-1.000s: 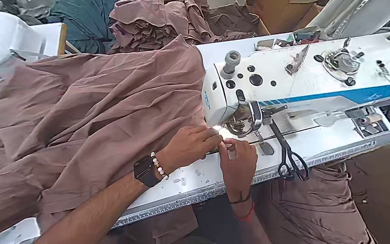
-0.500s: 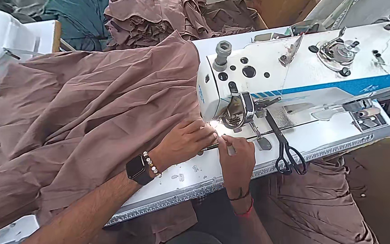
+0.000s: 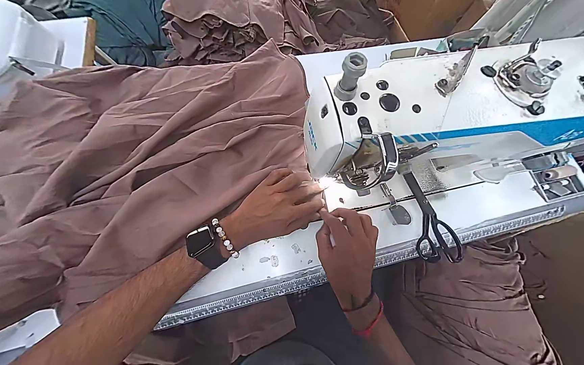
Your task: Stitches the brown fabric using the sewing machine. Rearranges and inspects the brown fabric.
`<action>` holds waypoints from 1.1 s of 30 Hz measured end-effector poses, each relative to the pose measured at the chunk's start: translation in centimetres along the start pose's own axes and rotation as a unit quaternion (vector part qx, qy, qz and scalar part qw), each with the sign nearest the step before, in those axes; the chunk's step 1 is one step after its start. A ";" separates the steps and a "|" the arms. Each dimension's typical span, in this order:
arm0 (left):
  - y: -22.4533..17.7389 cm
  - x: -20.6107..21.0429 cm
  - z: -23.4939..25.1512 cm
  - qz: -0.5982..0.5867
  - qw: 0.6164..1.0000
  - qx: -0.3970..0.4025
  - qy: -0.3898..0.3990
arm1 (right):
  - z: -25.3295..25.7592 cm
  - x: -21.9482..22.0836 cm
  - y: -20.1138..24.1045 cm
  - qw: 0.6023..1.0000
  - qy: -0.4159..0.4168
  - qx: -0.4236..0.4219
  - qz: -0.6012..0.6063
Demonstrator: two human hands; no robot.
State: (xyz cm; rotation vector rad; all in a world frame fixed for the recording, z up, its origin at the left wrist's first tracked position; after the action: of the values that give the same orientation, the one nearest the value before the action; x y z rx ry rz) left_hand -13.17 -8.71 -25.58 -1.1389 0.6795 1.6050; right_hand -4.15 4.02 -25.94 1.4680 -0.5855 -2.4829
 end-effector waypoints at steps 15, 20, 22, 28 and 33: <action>0.8 0.6 -0.9 0.017 0.977 -0.209 -0.019 | 2.1 -0.1 -0.9 0.995 0.014 -0.089 0.031; 0.5 0.4 -1.3 0.020 0.985 -0.167 -0.025 | 2.9 -0.5 -0.3 0.982 0.081 -0.162 -0.054; 0.4 0.4 -1.2 -0.010 0.992 -0.126 -0.017 | 3.1 -0.7 0.0 0.976 0.096 -0.178 -0.087; 1.6 -0.2 -0.1 -0.005 0.995 -0.094 -0.040 | 4.0 0.4 0.1 0.964 0.114 -0.185 -0.153; 3.4 -0.8 0.8 0.008 0.996 -0.071 -0.056 | 4.8 2.3 0.2 0.959 0.123 -0.170 -0.192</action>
State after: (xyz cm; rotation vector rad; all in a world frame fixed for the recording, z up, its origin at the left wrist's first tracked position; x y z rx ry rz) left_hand -16.55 -9.47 -24.88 -1.1377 0.5079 1.7394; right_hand -9.53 4.15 -25.64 1.8359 0.1857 -2.4370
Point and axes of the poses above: each hand's wrist, its own z-axis towards the middle knuckle, its own x-axis out of the palm, y = z × x, the point moved 7 cm from there along z, towards the middle knuckle, and after that the axes turned 2 degrees about -y, right-handed, at the moved point
